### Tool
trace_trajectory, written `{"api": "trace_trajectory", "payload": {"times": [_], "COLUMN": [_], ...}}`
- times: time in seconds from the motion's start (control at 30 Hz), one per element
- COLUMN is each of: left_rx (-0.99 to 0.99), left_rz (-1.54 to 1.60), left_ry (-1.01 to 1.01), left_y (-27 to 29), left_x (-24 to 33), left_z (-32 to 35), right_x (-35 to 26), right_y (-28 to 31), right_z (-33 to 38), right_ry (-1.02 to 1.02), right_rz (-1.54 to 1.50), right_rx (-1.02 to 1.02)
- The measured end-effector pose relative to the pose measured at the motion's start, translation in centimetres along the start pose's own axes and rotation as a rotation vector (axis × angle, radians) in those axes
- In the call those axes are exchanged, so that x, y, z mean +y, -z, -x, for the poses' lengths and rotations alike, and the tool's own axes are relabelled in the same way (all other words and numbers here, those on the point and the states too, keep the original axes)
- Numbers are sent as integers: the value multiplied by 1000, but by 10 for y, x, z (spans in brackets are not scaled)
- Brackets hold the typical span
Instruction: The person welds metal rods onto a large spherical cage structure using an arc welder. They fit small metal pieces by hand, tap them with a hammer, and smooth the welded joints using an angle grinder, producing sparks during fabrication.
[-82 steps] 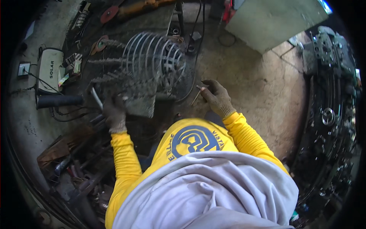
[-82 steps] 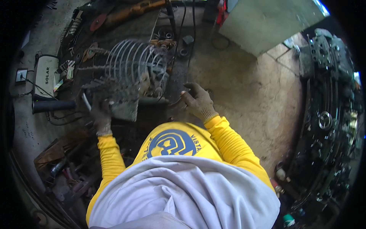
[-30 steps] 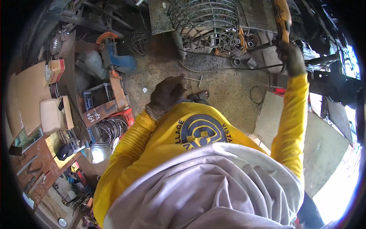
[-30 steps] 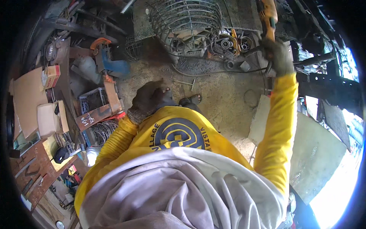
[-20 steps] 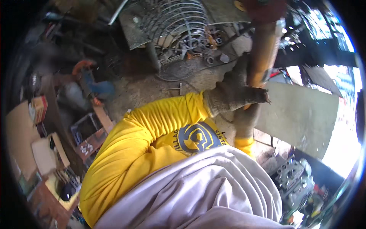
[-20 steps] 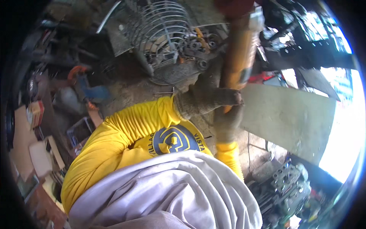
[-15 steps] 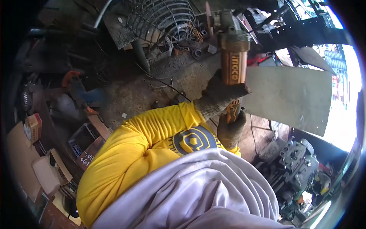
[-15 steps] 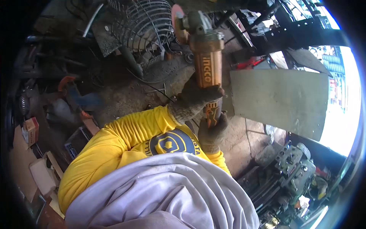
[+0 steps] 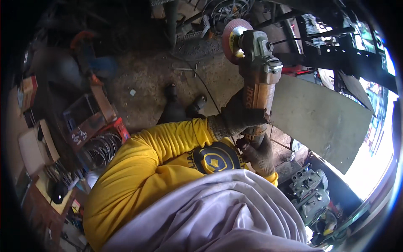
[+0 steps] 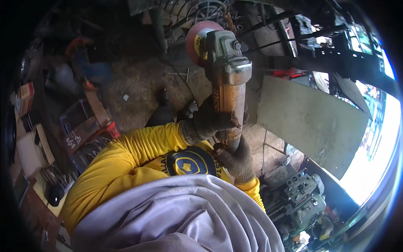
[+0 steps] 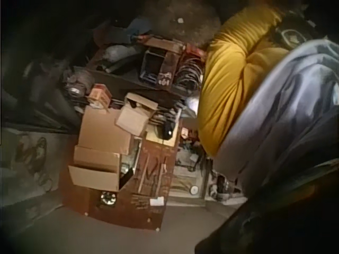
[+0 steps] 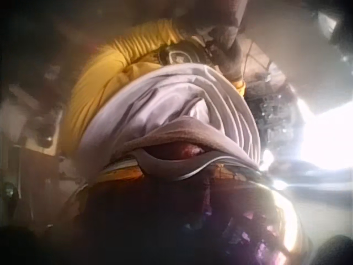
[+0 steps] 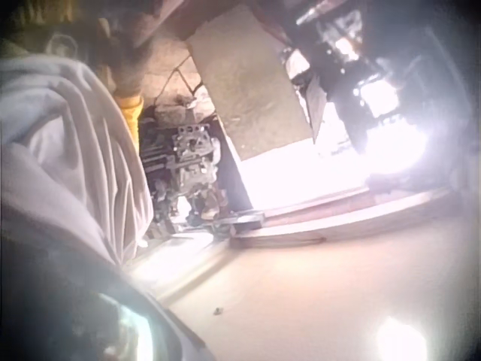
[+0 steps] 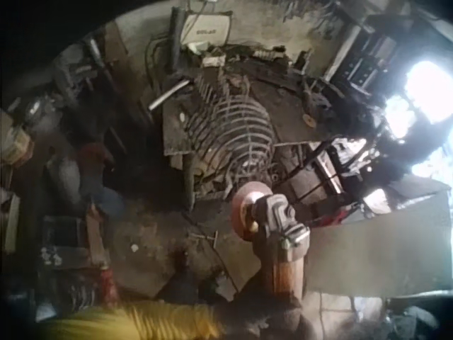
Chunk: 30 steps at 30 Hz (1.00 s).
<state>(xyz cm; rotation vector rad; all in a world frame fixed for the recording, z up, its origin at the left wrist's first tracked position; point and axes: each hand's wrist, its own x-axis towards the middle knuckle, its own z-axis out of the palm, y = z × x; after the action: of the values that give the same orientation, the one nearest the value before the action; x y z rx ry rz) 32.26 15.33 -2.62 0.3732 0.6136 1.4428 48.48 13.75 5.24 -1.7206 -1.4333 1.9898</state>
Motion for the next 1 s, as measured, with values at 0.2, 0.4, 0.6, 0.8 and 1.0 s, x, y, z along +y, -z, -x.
{"api": "trace_trajectory", "payload": {"times": [0.2, 0.4, 0.6, 0.8, 1.0], "left_rx": [34, 25, 3, -37, -75], "left_rz": [155, 267, 316, 338, 370], "left_ry": [-2, 19, 110, 193, 214], "left_y": [12, 30, 45, 56, 62], "left_x": [-6, 4, 28, 39, 42], "left_z": [14, 17, 10, 0, -2], "right_x": [-9, -33, -55, -65, -82], "right_y": [-3, -38, -62, -66, -75], "right_z": [-8, -18, -23, -25, -28], "right_ry": [-85, -130, -141, -218, -238], "right_rz": [166, 418, 555, 582, 689], "right_rx": [-25, 108, 220, 270, 267]}}
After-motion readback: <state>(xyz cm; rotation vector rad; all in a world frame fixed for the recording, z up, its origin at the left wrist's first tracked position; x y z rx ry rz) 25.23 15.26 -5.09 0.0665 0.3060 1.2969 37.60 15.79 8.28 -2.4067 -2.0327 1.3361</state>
